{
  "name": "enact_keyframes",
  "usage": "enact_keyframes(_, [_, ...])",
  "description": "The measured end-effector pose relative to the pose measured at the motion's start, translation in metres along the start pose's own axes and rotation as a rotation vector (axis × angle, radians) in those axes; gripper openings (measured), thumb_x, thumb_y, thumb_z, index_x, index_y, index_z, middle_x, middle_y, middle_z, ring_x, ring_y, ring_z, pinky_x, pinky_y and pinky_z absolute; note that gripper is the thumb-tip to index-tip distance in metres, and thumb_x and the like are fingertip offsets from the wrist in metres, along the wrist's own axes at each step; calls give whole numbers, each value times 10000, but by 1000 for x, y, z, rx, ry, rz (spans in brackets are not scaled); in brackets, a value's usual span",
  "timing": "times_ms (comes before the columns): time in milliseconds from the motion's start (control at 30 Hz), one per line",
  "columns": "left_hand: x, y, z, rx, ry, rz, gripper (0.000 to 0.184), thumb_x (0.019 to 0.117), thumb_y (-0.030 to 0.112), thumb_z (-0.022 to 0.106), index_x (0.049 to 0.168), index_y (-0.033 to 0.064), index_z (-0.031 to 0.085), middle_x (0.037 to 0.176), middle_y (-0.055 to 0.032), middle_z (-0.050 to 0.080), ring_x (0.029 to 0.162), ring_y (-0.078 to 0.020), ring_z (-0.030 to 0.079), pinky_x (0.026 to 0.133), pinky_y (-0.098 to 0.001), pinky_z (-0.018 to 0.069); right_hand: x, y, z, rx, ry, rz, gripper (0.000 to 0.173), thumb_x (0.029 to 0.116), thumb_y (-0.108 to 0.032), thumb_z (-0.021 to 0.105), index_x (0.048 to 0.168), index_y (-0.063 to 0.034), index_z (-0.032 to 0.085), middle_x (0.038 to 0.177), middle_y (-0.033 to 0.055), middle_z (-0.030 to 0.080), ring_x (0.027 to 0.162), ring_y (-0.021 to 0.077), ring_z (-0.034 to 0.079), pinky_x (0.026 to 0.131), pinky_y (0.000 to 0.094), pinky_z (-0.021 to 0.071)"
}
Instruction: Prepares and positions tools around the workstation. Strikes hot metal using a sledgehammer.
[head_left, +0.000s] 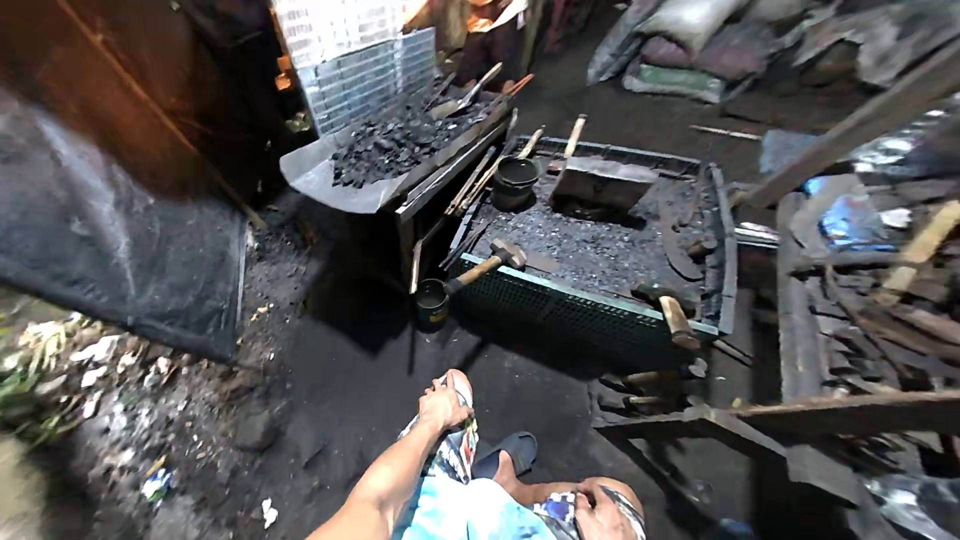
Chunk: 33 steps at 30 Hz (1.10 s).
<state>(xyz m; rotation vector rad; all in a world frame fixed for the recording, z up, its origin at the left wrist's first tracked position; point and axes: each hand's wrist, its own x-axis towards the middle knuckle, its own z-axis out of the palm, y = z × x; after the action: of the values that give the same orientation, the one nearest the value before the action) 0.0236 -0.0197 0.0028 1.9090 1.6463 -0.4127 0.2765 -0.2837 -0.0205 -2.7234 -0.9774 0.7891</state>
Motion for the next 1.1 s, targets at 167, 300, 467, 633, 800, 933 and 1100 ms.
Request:
enact_keyframes(167, [-1,1,-2,0,14,1,1134,744,745,662,1657,230,229,1537,-254,464,1228,-467,604,918,-659,541,1,-1,-1,38,9,-9,351,977,-361,497,1213,-248,732,1164,84,755,1110,320,704,916,639,528])
enact_keyframes(300, [2,1,0,22,25,0,1140,728,758,666,1651,236,246,1528,-248,475,1202,-458,624,910,-648,552,1,0,-2,63,40,-29,324,962,-335,542,1166,-189,747,1265,112,695,1174,331,661,933,638,523])
enact_keyframes(467, [0,6,-2,40,26,-6,1150,735,759,671,1657,238,225,1517,-237,490,1174,-453,641,900,-648,558,1,-1,-6,96,27,-19,309,955,-341,566,1123,-163,753,1267,127,688,1174,336,657,924,640,523])
enact_keyframes(633, [2,3,2,52,21,-17,1131,735,755,664,1657,269,224,1526,-234,484,1173,-447,644,902,-644,558,1,0,-4,78,10,1,323,963,-371,539,1118,-191,758,1233,82,716,1145,311,678,924,623,530])
enact_keyframes(800, [1,2,3,55,23,-9,1147,732,777,668,1656,260,228,1525,-227,487,1188,-437,643,916,-646,556,2,1,-1,85,-1,39,297,959,-375,545,1080,-214,763,1180,59,737,1103,299,697,893,618,540])
enact_keyframes(933, [1,0,3,53,35,4,1136,738,780,663,1655,269,228,1516,-219,499,1179,-436,648,909,-643,562,6,1,1,101,-5,55,297,967,-386,534,1085,-233,760,1175,45,737,1110,285,694,906,600,543])
enact_keyframes(1100, [0,-3,6,35,41,-1,1159,727,779,688,1656,276,210,1507,-208,512,1179,-425,654,910,-640,566,7,2,3,114,1,39,307,977,-374,512,1108,-237,754,1172,39,739,1116,274,693,907,583,546])
